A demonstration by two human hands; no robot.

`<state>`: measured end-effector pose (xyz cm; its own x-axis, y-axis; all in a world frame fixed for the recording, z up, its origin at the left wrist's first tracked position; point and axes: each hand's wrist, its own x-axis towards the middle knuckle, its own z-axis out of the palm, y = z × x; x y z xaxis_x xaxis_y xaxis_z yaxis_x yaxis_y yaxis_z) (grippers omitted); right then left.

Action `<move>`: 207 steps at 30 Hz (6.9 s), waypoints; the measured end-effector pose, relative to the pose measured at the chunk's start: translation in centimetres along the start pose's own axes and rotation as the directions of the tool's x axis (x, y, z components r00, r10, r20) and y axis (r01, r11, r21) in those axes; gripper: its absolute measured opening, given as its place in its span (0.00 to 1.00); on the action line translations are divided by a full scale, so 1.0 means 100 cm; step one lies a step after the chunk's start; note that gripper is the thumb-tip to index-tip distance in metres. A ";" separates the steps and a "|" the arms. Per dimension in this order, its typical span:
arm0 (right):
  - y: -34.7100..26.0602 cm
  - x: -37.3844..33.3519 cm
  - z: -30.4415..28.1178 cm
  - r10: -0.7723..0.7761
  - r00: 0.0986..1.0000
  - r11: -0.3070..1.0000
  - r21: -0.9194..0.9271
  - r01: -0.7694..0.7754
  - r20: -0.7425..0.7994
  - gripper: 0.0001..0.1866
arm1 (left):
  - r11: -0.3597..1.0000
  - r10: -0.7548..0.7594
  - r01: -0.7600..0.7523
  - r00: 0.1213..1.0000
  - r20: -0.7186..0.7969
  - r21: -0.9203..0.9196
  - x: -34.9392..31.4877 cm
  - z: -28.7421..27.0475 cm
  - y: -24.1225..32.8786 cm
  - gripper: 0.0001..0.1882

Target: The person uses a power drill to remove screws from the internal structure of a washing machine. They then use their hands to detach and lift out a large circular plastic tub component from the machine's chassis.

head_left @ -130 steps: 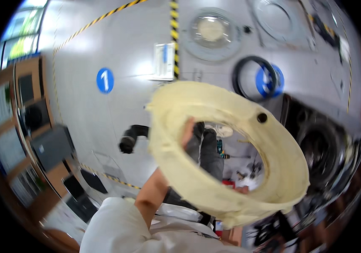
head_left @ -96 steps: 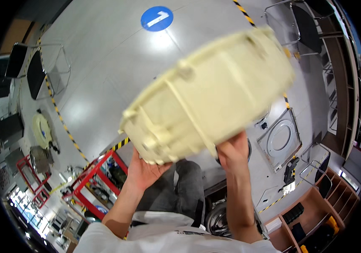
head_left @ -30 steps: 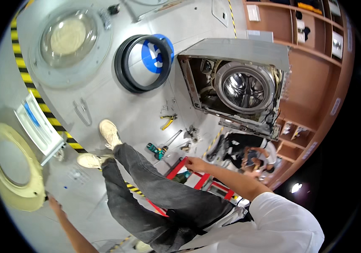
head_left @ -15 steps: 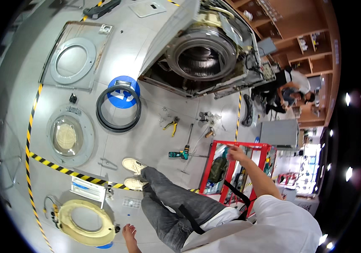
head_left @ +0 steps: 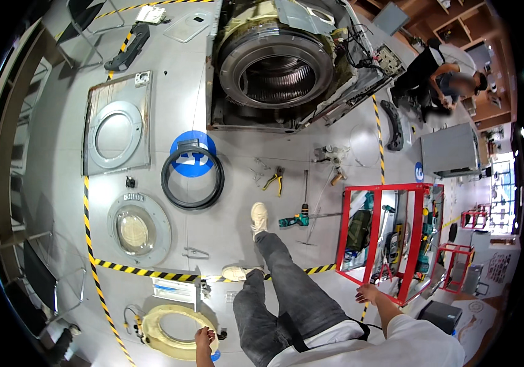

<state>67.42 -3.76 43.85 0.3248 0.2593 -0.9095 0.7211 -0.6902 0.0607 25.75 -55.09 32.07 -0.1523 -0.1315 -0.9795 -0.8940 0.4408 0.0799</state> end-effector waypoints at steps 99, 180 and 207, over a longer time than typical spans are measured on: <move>-0.083 -0.034 0.164 0.040 0.960 0.695 0.683 -0.225 0.275 0.12 | -0.770 0.605 -0.150 -0.480 0.635 0.620 -0.193 0.639 0.761 0.46; -0.248 0.023 0.172 -0.417 0.757 0.698 0.711 -0.088 0.503 0.26 | 0.798 0.069 -0.415 0.784 0.617 0.438 -0.048 0.496 0.315 0.37; -0.479 -0.376 0.340 -0.349 0.230 0.240 -0.150 0.959 0.908 0.39 | 0.271 0.740 -0.517 0.651 -0.168 -0.812 -0.285 0.074 0.450 0.24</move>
<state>-0.11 -3.45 61.15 -0.7329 -0.3132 -0.6039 0.5769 0.1843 -0.7958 -7.06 -24.92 62.17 -0.8317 0.0915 -0.5476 -0.5053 -0.5332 0.6785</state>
